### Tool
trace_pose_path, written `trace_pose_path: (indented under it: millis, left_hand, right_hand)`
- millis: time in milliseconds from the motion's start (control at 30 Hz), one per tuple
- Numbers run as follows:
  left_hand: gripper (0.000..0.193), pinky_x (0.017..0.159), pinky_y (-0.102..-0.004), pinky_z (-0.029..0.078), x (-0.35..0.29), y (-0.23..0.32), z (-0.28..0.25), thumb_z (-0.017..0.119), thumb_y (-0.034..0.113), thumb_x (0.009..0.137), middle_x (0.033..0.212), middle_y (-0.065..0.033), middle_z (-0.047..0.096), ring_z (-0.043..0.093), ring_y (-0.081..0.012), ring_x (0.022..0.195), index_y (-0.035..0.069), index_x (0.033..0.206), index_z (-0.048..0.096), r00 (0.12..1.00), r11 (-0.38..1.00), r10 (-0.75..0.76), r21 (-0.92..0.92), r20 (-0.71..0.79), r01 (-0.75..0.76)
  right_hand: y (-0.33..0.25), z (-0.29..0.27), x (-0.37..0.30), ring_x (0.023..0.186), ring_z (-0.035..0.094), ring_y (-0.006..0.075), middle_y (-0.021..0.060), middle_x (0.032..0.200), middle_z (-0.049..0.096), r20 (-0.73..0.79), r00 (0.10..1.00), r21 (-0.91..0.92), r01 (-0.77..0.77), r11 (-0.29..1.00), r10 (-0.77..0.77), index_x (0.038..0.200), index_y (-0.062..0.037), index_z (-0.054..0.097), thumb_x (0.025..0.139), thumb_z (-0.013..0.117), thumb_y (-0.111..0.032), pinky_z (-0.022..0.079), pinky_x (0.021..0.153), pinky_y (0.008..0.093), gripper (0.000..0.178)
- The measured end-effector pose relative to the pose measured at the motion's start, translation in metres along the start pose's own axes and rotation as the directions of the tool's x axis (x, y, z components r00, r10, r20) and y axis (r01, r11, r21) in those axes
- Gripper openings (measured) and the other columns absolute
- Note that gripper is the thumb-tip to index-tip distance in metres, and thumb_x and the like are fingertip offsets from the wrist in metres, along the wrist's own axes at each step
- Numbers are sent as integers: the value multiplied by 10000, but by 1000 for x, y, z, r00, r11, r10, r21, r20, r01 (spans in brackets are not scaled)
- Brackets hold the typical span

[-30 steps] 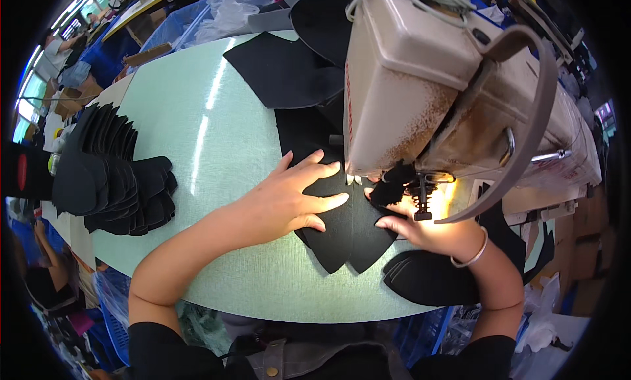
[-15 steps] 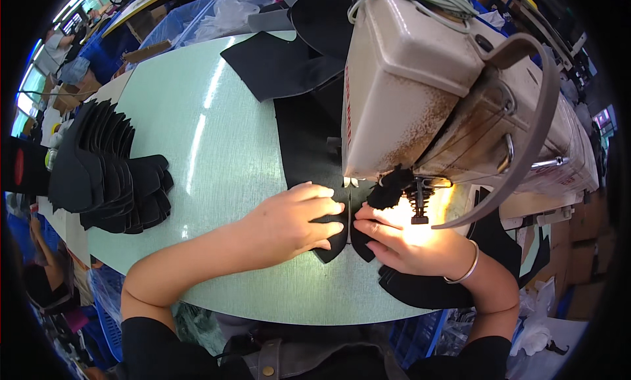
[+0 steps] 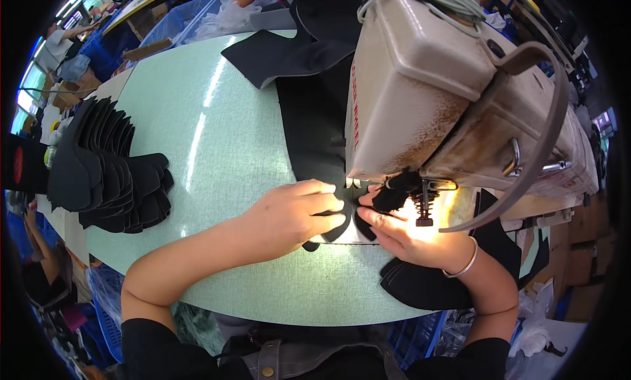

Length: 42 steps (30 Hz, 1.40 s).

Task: The person sews cut fabric pieces together along their edges using a sewing machine, repeatedly picking up fabric pieces from a stack on the table and guiding them through the needle.

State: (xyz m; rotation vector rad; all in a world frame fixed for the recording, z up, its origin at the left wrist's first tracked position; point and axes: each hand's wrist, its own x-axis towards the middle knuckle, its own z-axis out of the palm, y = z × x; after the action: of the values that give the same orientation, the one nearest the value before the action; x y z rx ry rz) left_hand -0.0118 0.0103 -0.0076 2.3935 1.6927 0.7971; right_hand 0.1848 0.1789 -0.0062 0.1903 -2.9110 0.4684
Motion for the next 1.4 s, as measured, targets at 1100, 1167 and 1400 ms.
trace_pose_path:
  millis: [1100, 1167, 1400]
  left_hand:
    - [275, 737, -289, 518, 8, -16, 5, 622, 9, 725, 935, -82, 590, 567, -221, 885, -41, 994, 644, 997, 995, -56, 81, -50, 60]
    - [290, 765, -311, 511, 7, -18, 10, 619, 21, 736, 978, -122, 584, 563, -242, 895, -64, 1013, 629, 993, 993, -27, 112, -114, 40]
    - [345, 820, -350, 489, 9, -16, 9, 643, 52, 723, 1061, -149, 569, 558, -272, 920, -77, 1041, 609, 993, 995, -59, 75, -100, 66]
  right_hand:
    - [18, -10, 9, 688, 656, 234, 106, 827, 675, -103, 995, -63, 12, 998, -18, 947, -44, 665, 710, 603, -91, 533, 628, 337, 249]
    - [15, -12, 13, 675, 653, 234, 102, 811, 673, -101, 995, -122, 11, 992, -24, 951, -44, 662, 715, 600, -98, 530, 622, 341, 250]
    - [18, -10, 9, 744, 653, 233, 107, 856, 671, -120, 993, -121, -21, 992, 7, 980, -61, 658, 726, 602, -119, 524, 673, 347, 266]
